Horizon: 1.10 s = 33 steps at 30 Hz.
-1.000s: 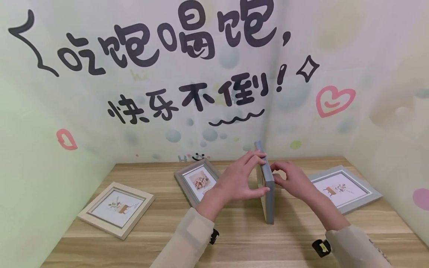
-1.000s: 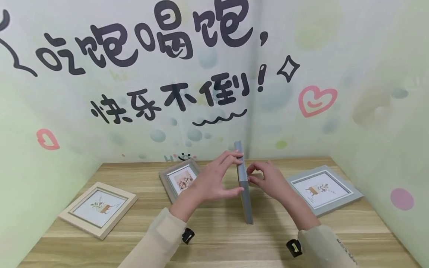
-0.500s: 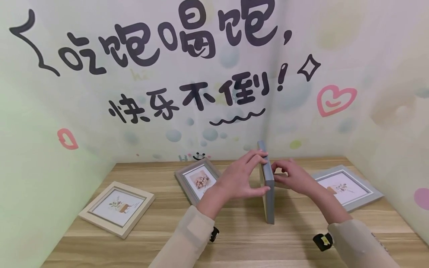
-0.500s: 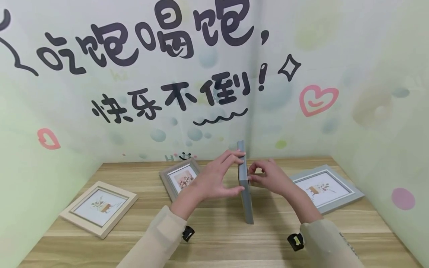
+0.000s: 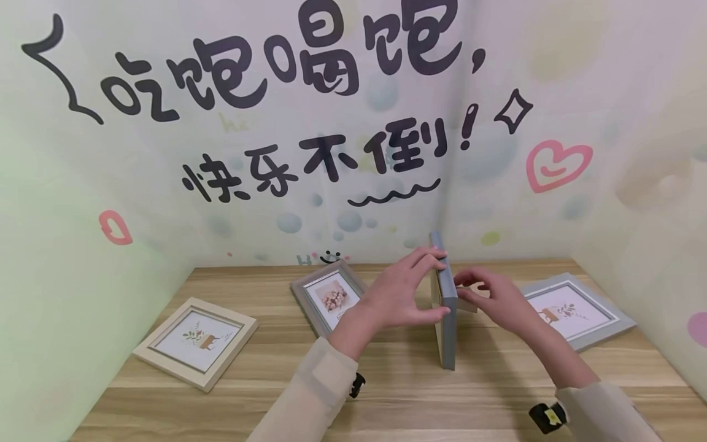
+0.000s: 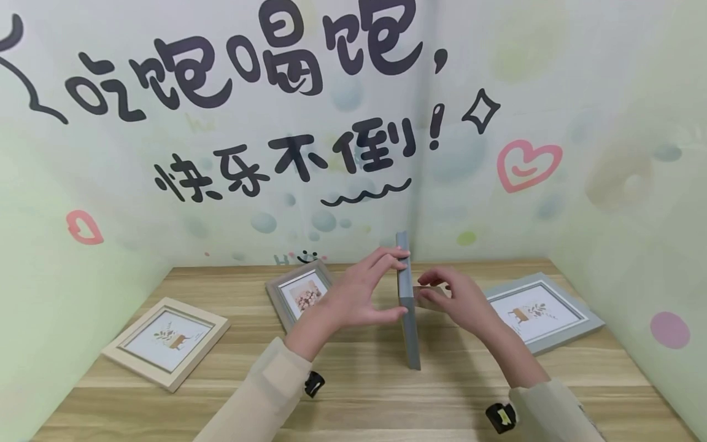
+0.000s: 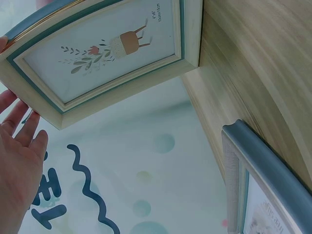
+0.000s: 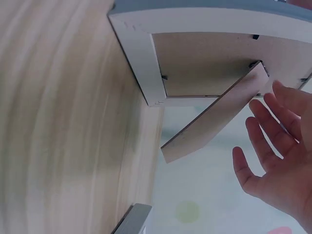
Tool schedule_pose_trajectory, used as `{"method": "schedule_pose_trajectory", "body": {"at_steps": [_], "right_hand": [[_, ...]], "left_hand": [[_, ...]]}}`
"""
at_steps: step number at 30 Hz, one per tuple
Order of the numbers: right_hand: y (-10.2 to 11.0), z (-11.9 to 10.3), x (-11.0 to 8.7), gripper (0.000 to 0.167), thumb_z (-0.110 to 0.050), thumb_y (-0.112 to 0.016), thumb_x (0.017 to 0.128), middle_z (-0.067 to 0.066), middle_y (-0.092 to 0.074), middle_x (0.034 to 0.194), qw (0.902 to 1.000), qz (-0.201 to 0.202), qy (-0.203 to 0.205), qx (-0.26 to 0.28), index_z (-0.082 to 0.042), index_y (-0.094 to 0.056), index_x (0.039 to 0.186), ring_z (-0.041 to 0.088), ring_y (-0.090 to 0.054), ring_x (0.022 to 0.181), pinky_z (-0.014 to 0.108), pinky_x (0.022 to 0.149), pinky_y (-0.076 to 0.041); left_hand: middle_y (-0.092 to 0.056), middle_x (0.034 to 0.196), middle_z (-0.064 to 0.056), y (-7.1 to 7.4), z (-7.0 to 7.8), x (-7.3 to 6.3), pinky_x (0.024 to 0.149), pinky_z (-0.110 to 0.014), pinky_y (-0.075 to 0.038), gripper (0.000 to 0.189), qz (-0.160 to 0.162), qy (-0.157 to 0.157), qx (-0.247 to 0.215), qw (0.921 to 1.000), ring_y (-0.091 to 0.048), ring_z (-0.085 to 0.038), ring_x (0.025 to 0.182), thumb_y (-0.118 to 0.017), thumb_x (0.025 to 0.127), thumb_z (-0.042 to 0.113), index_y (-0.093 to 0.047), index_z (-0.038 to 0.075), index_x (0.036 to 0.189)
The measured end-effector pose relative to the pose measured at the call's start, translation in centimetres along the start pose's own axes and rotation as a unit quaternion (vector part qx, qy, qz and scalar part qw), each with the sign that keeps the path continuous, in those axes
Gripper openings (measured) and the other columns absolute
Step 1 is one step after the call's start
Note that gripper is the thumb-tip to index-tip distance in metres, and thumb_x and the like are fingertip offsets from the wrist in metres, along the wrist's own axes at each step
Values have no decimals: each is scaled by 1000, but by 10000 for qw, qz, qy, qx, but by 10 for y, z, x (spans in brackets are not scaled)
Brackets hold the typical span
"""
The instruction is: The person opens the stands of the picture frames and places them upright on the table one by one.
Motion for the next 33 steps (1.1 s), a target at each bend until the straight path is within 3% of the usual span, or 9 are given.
{"method": "schedule_pose_trajectory", "body": {"at_steps": [6, 14, 26, 33], "right_hand": [[5, -2, -18, 18, -20, -68, 95, 4, -74, 105, 9995, 275, -21, -121, -10, -69, 110, 22, -68, 98, 48, 88, -58], [4, -5, -44, 18, -16, -69, 93, 3, -74, 105, 9998, 174, -60, -68, -9, -69, 109, 20, -70, 97, 38, 84, -61], [-22, -2, -63, 22, -19, -68, 94, 8, -71, 110, 9957, -870, -93, 315, -8, -65, 113, 16, -70, 96, 29, 79, -59], [-38, 2, -66, 24, -24, -70, 93, 7, -71, 109, 9902, -1287, -46, 548, -10, -64, 112, 21, -71, 97, 25, 78, -58]], "left_hand": [[-43, 152, 6, 0, 0, 0, 108, -24, -48, 59, -18, 39, 58, 10000, -45, -15, 142, -76, 82, 45, -49, 19, 128], [-44, 152, 4, 0, 1, 0, 107, -24, -49, 58, 3, 8, 86, 10000, -45, -15, 142, -76, 82, 44, -49, 19, 127], [-42, 153, 7, -1, 0, -1, 104, -24, -50, 58, -40, 80, 80, 9999, -45, -14, 142, -75, 82, 46, -49, 20, 127], [-42, 153, 8, -1, 0, 0, 101, -22, -51, 59, -48, 62, 99, 9999, -46, -13, 140, -75, 82, 46, -49, 20, 129]]}}
Point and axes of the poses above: each hand's wrist, its own x-axis towards the middle knuckle, its own y-axis out of the back of the hand, z = x × y, the point moved 6 cm from there along x, towards the middle knuckle
